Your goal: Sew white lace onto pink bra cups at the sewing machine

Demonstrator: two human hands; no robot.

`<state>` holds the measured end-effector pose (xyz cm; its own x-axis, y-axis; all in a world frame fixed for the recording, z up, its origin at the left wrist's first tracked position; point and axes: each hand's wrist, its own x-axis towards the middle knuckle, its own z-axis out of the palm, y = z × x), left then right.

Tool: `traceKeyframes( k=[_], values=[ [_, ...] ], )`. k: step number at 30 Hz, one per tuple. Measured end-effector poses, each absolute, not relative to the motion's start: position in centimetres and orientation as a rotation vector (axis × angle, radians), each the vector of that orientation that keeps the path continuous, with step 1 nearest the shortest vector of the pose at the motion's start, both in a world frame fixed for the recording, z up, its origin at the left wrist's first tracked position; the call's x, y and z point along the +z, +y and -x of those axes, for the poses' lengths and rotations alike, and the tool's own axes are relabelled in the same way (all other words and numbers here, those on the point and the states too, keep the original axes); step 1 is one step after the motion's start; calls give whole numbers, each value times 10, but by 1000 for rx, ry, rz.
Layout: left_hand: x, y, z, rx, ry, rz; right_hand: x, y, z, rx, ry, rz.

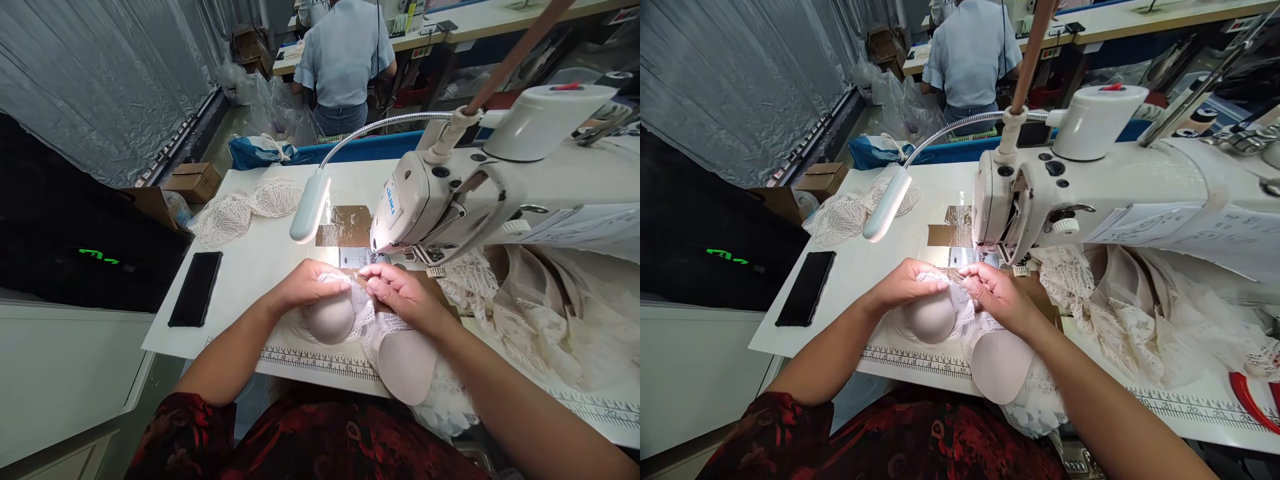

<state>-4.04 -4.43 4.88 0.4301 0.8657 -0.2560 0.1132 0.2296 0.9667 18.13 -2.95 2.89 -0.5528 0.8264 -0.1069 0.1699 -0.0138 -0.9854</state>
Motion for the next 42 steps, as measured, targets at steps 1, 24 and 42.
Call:
traceKeyframes(
  k=[1,24,42],
  values=[
    [48,-44,39,668,1017,-1251,30,-29,-181,1559,-1800,1038],
    [43,-45,28,572,987,-1300,37,-35,-171,1692,-1700,997],
    [47,-38,47,524,1093,-1428,33,-37,-171,1720,-1734,1092]
  ],
)
